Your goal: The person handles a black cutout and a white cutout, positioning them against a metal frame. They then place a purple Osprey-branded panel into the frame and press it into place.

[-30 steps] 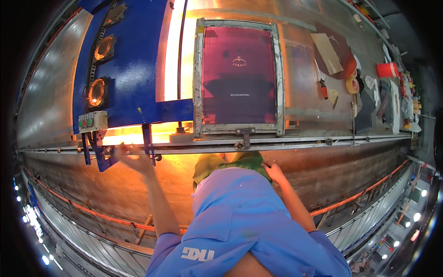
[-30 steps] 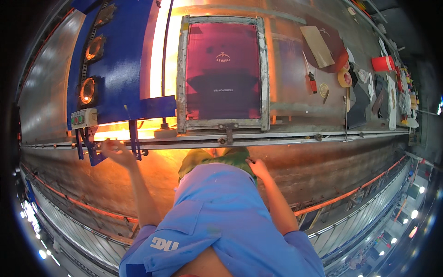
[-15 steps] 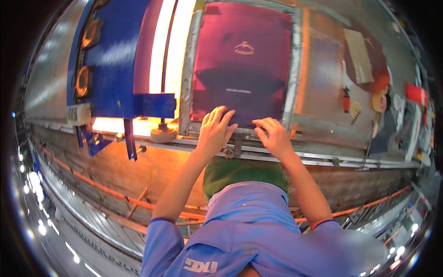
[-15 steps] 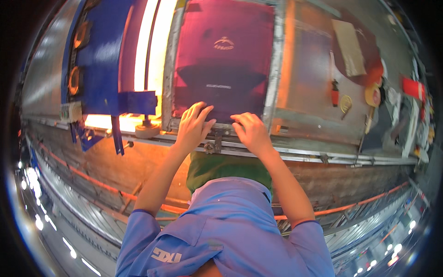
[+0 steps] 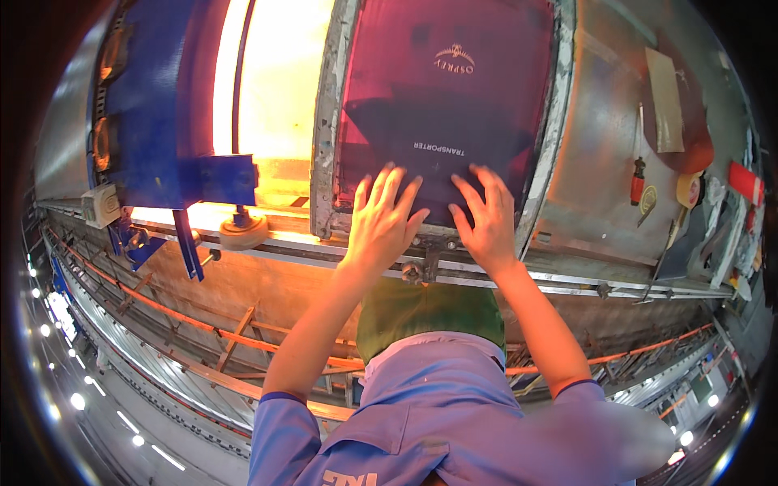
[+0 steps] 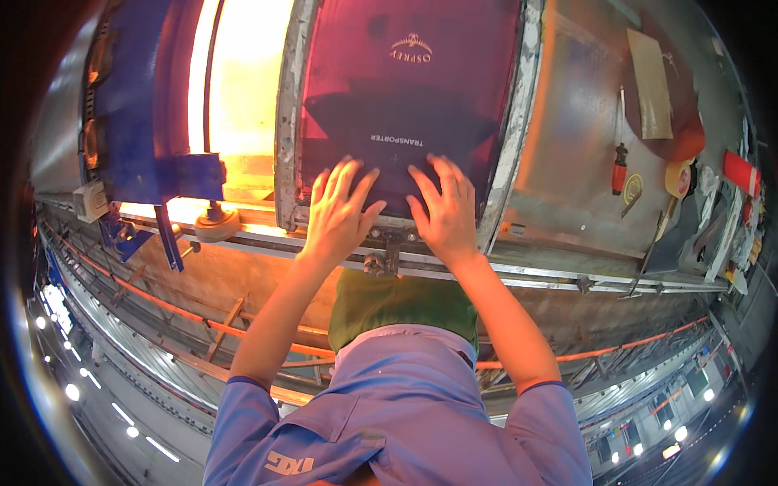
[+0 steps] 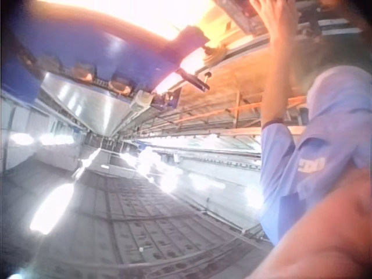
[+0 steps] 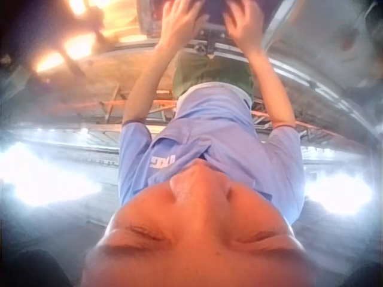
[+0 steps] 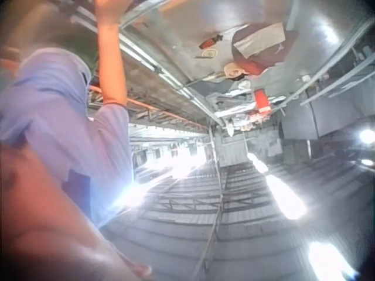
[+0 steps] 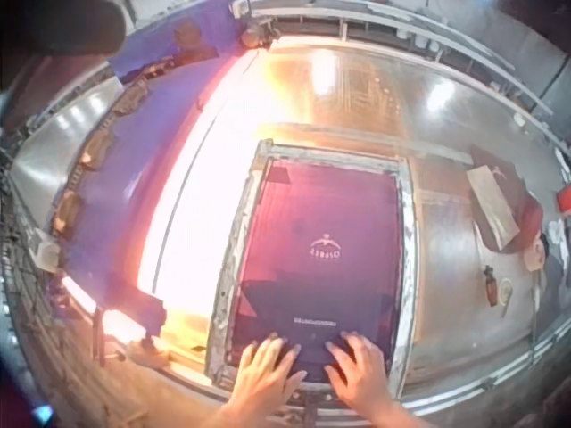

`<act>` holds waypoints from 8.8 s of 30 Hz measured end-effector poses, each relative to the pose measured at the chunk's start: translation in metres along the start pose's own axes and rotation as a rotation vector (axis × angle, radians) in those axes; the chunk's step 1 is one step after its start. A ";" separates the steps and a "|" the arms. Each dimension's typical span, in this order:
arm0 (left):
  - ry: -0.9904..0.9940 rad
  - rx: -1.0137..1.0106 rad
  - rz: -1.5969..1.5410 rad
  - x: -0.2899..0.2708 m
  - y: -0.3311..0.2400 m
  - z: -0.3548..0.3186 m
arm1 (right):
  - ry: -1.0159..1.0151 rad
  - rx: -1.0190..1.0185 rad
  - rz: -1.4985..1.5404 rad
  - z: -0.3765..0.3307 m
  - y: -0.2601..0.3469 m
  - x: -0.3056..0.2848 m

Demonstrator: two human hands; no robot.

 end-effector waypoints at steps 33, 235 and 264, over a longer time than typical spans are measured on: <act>0.125 -0.050 0.125 0.028 0.018 0.026 | 0.126 0.080 -0.146 0.004 -0.015 0.036; -0.059 -0.218 -0.358 0.000 0.008 0.045 | -0.655 0.640 -0.082 -0.057 -0.290 -0.155; -1.034 -1.383 -2.005 0.085 0.353 -0.387 | 1.389 0.540 0.763 -0.115 0.351 0.311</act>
Point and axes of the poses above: each hand's wrist, its own z-axis towards the middle knuckle, its own x-axis out of the palm, y = z × x, the point moved 5 cm from there along z, towards the middle knuckle, and after that the axes turned 3 degrees about -x, right-handed, at the moved point
